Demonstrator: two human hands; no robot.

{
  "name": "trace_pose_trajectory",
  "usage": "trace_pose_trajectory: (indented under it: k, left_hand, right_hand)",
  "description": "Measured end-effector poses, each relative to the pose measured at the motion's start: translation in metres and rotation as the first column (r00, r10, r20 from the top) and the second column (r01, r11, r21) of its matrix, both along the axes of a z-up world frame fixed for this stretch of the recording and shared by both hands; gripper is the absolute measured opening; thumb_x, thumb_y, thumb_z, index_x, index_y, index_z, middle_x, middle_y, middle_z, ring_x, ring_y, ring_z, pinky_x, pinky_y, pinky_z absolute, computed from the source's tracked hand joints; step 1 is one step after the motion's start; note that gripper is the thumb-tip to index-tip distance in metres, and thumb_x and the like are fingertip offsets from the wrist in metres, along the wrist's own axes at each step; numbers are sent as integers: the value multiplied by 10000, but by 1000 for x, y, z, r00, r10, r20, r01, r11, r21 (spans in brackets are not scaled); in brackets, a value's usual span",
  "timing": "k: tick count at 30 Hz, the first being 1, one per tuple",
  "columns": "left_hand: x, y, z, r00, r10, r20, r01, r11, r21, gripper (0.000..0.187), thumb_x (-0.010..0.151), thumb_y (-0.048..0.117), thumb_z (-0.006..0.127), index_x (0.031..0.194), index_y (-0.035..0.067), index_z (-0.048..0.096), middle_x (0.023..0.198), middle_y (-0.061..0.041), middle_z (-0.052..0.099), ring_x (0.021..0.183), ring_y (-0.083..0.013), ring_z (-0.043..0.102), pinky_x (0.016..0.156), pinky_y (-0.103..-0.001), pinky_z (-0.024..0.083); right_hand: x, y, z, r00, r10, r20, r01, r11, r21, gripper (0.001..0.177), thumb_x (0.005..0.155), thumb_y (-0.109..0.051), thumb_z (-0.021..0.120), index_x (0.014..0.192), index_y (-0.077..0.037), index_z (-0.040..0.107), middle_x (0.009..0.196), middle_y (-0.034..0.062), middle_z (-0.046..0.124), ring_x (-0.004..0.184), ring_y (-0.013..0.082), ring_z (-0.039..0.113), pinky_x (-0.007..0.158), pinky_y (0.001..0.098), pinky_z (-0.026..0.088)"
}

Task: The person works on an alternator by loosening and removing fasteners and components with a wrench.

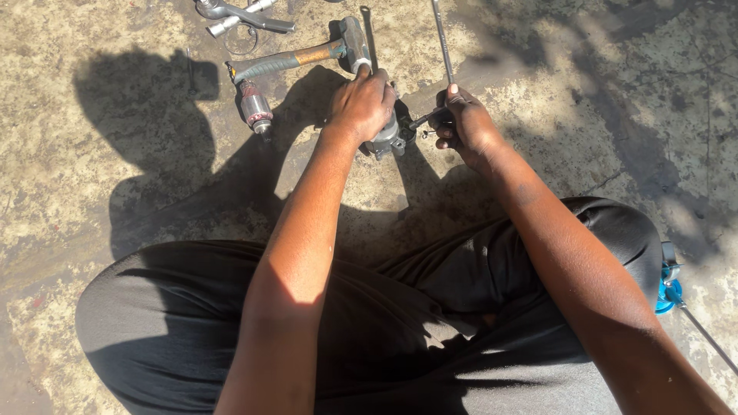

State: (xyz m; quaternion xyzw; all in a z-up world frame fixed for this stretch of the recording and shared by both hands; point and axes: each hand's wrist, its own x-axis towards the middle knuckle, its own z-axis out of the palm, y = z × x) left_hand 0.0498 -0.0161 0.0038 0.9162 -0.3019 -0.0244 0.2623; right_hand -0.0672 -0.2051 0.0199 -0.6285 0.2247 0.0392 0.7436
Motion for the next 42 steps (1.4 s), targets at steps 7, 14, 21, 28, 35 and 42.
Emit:
trace_pose_trajectory:
  k: [7, 14, 21, 28, 35, 42]
  left_hand:
    - [-17, 10, 2, 999, 28, 20, -28, 999, -16, 339, 995, 282, 489, 1156, 2, 592, 1399, -335, 495, 981, -448, 702, 898, -530, 549]
    - [-19, -7, -19, 997, 51, -57, -57, 993, -102, 492, 1020, 330, 449, 1358, -28, 460, 1503, -350, 341, 1149, -477, 612, 995, -602, 472]
    - [-38, -7, 10, 974, 135, -182, -135, 991, 15, 435, 1003, 348, 440, 1284, 31, 541, 1413, -240, 493, 1110, -410, 659, 978, -516, 518]
    - [-38, 8, 3, 989, 24, -148, -39, 994, -99, 334, 1054, 344, 422, 1216, 97, 577, 1237, -162, 659, 1108, -396, 664, 961, -548, 504]
    - [-28, 18, -9, 994, -110, 29, 113, 976, -187, 385, 1063, 388, 434, 1271, 97, 579, 1379, -218, 579, 1090, -434, 655, 943, -545, 504]
    - [-4, 23, 3, 895, -418, 159, 414, 909, 56, 564, 1074, 410, 387, 1346, -47, 575, 1438, -332, 493, 845, -416, 744, 813, -501, 590]
  right_hand:
    - [1, 29, 5, 989, 115, -90, -133, 963, -234, 394, 1070, -520, 398, 959, -167, 534, 733, -4, 555, 561, 95, 418, 524, 296, 415]
    - [3, 40, -1, 976, 129, -173, -184, 916, -356, 473, 1037, -564, 428, 1280, -168, 521, 726, -7, 536, 609, 94, 451, 522, 284, 426]
    - [3, 30, 9, 912, 261, -317, -396, 764, -510, 581, 1018, -562, 462, 1485, -217, 464, 745, 21, 545, 658, 114, 489, 601, 294, 500]
    - [29, -10, 17, 698, 650, -299, -693, 509, -511, 464, 1019, -394, 545, 1408, -144, 585, 799, -3, 574, 704, 112, 522, 664, 309, 513]
    - [53, -17, 27, 409, 768, -493, -823, 77, -563, 453, 978, -184, 563, 1427, -234, 599, 981, 9, 695, 876, 146, 631, 815, 339, 532]
    - [57, 7, 59, 189, 754, -629, -776, -278, -566, 495, 940, -8, 598, 1389, -218, 603, 1202, 33, 743, 1060, 152, 679, 967, 370, 548]
